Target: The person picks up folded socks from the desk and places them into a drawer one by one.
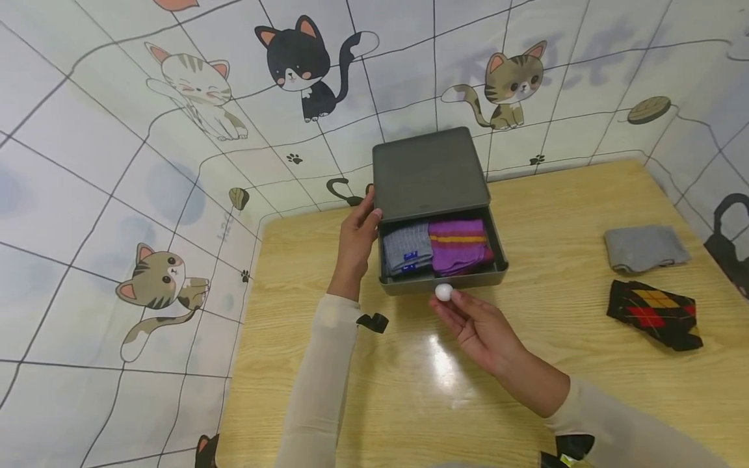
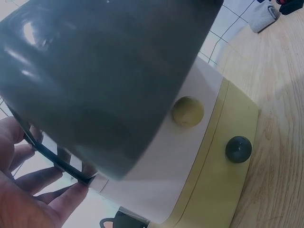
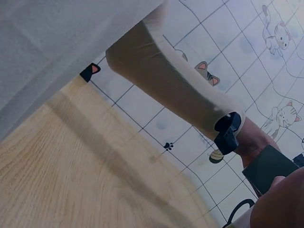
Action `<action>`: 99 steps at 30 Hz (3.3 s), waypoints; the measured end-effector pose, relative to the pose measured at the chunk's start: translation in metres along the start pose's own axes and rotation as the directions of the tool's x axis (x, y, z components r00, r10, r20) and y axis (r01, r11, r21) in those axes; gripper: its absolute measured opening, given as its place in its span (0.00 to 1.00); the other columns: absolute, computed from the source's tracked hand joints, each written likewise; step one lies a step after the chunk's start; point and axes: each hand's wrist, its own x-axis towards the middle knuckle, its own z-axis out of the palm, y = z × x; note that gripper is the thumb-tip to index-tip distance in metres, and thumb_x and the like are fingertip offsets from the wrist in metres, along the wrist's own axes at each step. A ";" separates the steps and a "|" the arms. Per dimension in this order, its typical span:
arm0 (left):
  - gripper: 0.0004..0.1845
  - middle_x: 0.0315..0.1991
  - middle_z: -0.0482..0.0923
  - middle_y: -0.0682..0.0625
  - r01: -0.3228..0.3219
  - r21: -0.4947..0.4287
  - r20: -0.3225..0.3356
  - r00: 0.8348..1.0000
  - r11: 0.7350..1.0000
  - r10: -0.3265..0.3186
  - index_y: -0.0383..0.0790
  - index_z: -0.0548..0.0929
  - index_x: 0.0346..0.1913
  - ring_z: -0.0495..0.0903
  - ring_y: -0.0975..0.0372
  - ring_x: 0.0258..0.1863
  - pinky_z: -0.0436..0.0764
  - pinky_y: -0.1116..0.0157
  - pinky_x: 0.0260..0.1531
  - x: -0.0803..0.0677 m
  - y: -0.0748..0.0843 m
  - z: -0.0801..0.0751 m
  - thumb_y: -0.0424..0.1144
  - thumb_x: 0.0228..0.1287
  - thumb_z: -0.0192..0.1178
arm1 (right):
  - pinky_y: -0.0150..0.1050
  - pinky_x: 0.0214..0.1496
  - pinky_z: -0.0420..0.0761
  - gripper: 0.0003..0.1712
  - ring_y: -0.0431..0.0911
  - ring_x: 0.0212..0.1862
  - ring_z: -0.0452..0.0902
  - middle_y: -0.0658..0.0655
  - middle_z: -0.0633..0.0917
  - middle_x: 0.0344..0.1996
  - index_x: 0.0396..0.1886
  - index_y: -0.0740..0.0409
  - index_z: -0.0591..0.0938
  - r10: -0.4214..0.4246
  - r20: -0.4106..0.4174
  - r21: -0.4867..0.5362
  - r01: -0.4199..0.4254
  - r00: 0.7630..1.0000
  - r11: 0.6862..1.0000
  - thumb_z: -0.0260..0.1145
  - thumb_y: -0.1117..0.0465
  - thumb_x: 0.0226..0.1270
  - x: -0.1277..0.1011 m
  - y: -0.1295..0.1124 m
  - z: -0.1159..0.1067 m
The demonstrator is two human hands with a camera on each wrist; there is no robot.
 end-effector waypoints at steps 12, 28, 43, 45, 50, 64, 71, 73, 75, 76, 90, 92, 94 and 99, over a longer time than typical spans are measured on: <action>0.26 0.75 0.71 0.55 0.018 0.019 -0.010 1.000 1.000 -0.018 0.56 0.71 0.78 0.72 0.56 0.73 0.74 0.49 0.69 0.004 0.001 -0.002 0.40 0.82 0.56 | 0.37 0.57 0.84 0.14 0.53 0.46 0.91 0.66 0.90 0.40 0.43 0.68 0.87 -0.038 -0.121 -0.035 0.034 0.992 0.999 0.55 0.70 0.82 0.045 -0.016 0.020; 0.26 0.72 0.75 0.49 0.018 -0.038 -0.021 1.000 0.999 -0.018 0.49 0.74 0.77 0.78 0.57 0.67 0.77 0.50 0.67 0.002 -0.003 -0.002 0.35 0.81 0.57 | 0.36 0.55 0.85 0.10 0.52 0.45 0.91 0.66 0.90 0.38 0.46 0.70 0.85 -0.096 -0.138 -0.042 0.090 0.986 0.995 0.60 0.67 0.80 0.093 -0.033 0.021; 0.25 0.71 0.76 0.48 0.014 -0.095 -0.030 0.999 0.995 -0.017 0.47 0.75 0.76 0.78 0.58 0.67 0.78 0.52 0.66 0.004 -0.001 -0.004 0.32 0.80 0.58 | 0.38 0.55 0.85 0.13 0.52 0.48 0.90 0.64 0.89 0.39 0.44 0.68 0.86 -0.139 -0.177 -0.121 0.119 0.974 0.986 0.60 0.62 0.81 0.104 -0.035 0.012; 0.25 0.72 0.75 0.48 0.014 -0.104 -0.025 1.000 0.994 -0.017 0.46 0.75 0.76 0.78 0.59 0.67 0.77 0.52 0.66 0.004 0.000 -0.003 0.32 0.80 0.58 | 0.37 0.53 0.86 0.13 0.51 0.46 0.90 0.62 0.89 0.37 0.43 0.67 0.84 -0.159 -0.244 -0.141 0.127 0.957 0.982 0.58 0.62 0.83 0.103 -0.035 0.006; 0.26 0.72 0.75 0.47 0.016 -0.107 -0.029 0.999 0.994 -0.019 0.46 0.74 0.76 0.77 0.60 0.67 0.78 0.53 0.66 0.004 0.000 -0.001 0.31 0.80 0.57 | 0.36 0.45 0.89 0.11 0.49 0.36 0.89 0.59 0.86 0.31 0.41 0.65 0.79 -0.188 -0.398 -0.154 0.136 0.898 0.979 0.56 0.64 0.84 0.103 -0.029 -0.009; 0.26 0.70 0.77 0.47 0.030 -0.088 -0.046 0.998 0.996 -0.034 0.48 0.75 0.76 0.78 0.59 0.67 0.77 0.51 0.66 0.003 -0.002 0.002 0.32 0.80 0.58 | 0.37 0.52 0.87 0.03 0.51 0.42 0.90 0.63 0.85 0.35 0.46 0.63 0.81 -0.031 -0.401 -0.024 0.023 0.916 0.999 0.62 0.67 0.79 0.118 -0.021 -0.015; 0.26 0.70 0.77 0.45 0.013 -0.078 -0.053 0.998 0.997 -0.017 0.47 0.75 0.76 0.78 0.57 0.67 0.78 0.52 0.66 0.003 -0.001 0.002 0.32 0.80 0.57 | 0.36 0.55 0.85 0.05 0.52 0.43 0.91 0.64 0.87 0.36 0.44 0.66 0.83 0.003 -0.373 -0.023 -0.012 0.928 1.000 0.60 0.70 0.80 0.110 -0.021 -0.018; 0.26 0.70 0.77 0.46 0.012 -0.077 -0.054 0.998 0.997 -0.016 0.48 0.75 0.76 0.78 0.58 0.67 0.77 0.51 0.66 0.003 0.000 0.002 0.32 0.80 0.57 | 0.36 0.56 0.84 0.07 0.52 0.43 0.91 0.64 0.88 0.36 0.44 0.67 0.83 0.010 -0.355 -0.033 -0.024 0.935 0.999 0.59 0.70 0.80 0.104 -0.018 -0.019; 0.26 0.70 0.77 0.46 0.018 -0.070 -0.057 0.998 0.997 -0.022 0.50 0.75 0.76 0.78 0.58 0.67 0.77 0.51 0.66 0.003 0.000 0.001 0.33 0.80 0.58 | 0.36 0.57 0.84 0.08 0.52 0.43 0.91 0.65 0.88 0.36 0.42 0.67 0.83 0.020 -0.337 -0.040 -0.036 0.941 0.999 0.59 0.69 0.81 0.097 -0.015 -0.020; 0.25 0.70 0.77 0.47 0.022 -0.068 -0.057 0.998 0.997 -0.025 0.50 0.76 0.76 0.78 0.59 0.67 0.77 0.51 0.66 0.003 0.001 0.001 0.33 0.80 0.58 | 0.36 0.57 0.84 0.08 0.52 0.43 0.91 0.65 0.89 0.36 0.42 0.67 0.84 0.027 -0.329 -0.035 -0.041 0.944 0.999 0.59 0.69 0.81 0.093 -0.014 -0.020; 0.25 0.70 0.77 0.47 0.049 -0.059 -0.061 0.997 0.997 -0.053 0.51 0.77 0.75 0.79 0.59 0.66 0.78 0.52 0.65 0.005 0.003 0.004 0.33 0.79 0.59 | 0.34 0.59 0.82 0.14 0.48 0.46 0.90 0.63 0.90 0.39 0.41 0.63 0.87 0.074 -0.259 -0.107 -0.105 0.963 0.989 0.55 0.67 0.84 0.037 0.004 -0.031; 0.25 0.70 0.77 0.47 0.045 -0.059 -0.055 0.997 0.997 -0.048 0.50 0.77 0.75 0.78 0.59 0.66 0.78 0.52 0.65 0.006 0.003 0.006 0.33 0.79 0.59 | 0.35 0.60 0.82 0.15 0.48 0.46 0.90 0.63 0.90 0.39 0.41 0.63 0.87 0.074 -0.256 -0.117 -0.106 0.964 0.987 0.55 0.68 0.84 0.031 0.005 -0.034; 0.25 0.70 0.76 0.47 0.041 -0.057 -0.046 0.998 0.998 -0.044 0.50 0.76 0.75 0.78 0.59 0.67 0.78 0.52 0.65 0.006 0.002 0.007 0.33 0.79 0.59 | 0.35 0.60 0.82 0.15 0.48 0.46 0.90 0.63 0.90 0.39 0.41 0.63 0.87 0.071 -0.252 -0.129 -0.106 0.965 0.986 0.54 0.68 0.84 0.025 0.006 -0.036; 0.26 0.71 0.76 0.48 0.042 -0.051 -0.039 0.998 0.998 -0.044 0.51 0.76 0.75 0.78 0.59 0.67 0.78 0.51 0.65 0.007 0.002 0.010 0.33 0.79 0.59 | 0.35 0.59 0.83 0.16 0.49 0.47 0.90 0.63 0.90 0.40 0.41 0.64 0.87 0.072 -0.229 -0.143 -0.106 0.971 0.984 0.53 0.69 0.84 0.015 0.005 -0.042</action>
